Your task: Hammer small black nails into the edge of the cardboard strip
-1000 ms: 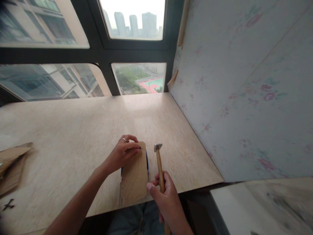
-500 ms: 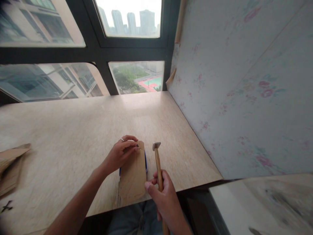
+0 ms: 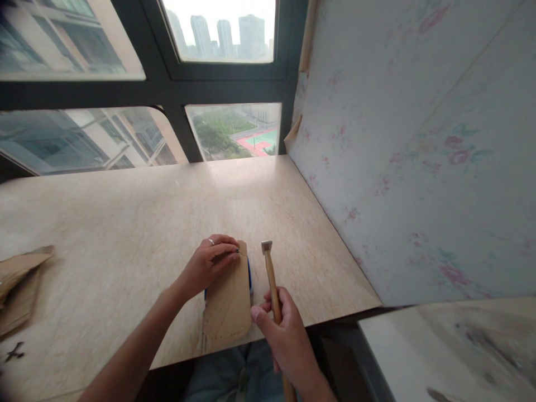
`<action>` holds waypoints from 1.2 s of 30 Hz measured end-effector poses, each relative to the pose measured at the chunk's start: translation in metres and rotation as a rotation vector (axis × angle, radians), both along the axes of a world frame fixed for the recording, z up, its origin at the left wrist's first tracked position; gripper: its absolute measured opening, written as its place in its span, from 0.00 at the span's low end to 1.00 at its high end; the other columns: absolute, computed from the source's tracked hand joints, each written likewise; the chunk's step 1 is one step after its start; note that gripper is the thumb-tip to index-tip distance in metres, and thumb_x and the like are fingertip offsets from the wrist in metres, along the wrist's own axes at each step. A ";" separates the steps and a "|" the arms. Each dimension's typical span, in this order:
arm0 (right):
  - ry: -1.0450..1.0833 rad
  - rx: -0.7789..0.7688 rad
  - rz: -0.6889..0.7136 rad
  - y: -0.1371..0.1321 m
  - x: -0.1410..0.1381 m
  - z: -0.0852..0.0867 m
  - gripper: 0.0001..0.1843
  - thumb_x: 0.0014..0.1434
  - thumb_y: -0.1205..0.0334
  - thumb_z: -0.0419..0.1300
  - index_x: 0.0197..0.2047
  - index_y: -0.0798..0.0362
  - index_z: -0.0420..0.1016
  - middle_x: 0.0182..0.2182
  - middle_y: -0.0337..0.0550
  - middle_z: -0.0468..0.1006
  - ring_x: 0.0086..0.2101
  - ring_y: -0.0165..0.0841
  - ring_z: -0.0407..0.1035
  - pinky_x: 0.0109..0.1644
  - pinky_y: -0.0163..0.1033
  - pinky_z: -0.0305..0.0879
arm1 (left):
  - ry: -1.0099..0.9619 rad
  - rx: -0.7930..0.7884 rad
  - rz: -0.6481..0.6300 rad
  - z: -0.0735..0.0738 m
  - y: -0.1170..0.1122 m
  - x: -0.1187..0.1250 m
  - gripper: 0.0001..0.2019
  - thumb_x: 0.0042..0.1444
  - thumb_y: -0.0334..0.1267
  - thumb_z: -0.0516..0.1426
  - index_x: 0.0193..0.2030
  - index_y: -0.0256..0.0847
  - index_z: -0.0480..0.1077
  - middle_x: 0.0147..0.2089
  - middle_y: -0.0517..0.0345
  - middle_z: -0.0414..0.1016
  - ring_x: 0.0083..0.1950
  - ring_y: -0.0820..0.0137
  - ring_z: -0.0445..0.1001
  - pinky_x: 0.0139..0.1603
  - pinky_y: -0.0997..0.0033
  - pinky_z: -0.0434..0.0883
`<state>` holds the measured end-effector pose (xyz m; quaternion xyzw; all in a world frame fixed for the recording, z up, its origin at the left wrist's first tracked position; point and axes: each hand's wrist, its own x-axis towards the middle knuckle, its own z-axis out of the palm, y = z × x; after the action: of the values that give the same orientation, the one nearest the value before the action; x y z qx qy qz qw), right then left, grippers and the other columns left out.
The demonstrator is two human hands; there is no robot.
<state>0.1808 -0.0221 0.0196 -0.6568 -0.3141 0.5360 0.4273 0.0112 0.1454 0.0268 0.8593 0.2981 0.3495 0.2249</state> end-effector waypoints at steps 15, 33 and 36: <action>-0.155 0.149 0.399 0.008 0.048 0.095 0.23 0.69 0.40 0.47 0.50 0.51 0.64 0.22 0.29 0.64 0.13 0.20 0.52 0.13 0.27 0.45 | -0.040 -0.019 0.042 -0.007 -0.005 0.002 0.05 0.62 0.35 0.59 0.39 0.42 0.78 0.44 0.50 0.80 0.48 0.62 0.76 0.52 0.54 0.71; -0.396 0.176 0.498 0.019 0.039 0.072 0.22 0.70 0.42 0.45 0.39 0.51 0.68 0.22 0.33 0.62 0.24 0.29 0.57 0.26 0.34 0.52 | -0.079 -0.050 0.079 -0.011 -0.008 0.002 0.05 0.59 0.34 0.61 0.37 0.42 0.80 0.45 0.49 0.79 0.47 0.62 0.76 0.52 0.54 0.72; -0.360 0.160 0.497 0.018 0.039 0.065 0.22 0.70 0.43 0.45 0.37 0.51 0.67 0.23 0.33 0.62 0.24 0.29 0.58 0.26 0.33 0.53 | -0.096 -0.086 0.093 -0.013 -0.009 0.002 0.04 0.59 0.33 0.61 0.37 0.42 0.80 0.46 0.49 0.79 0.49 0.61 0.75 0.53 0.52 0.72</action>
<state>0.2202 -0.0044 0.0850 -0.6087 -0.5768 0.4726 0.2712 0.0132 0.1360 0.0142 0.8163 0.3410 0.3875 0.2591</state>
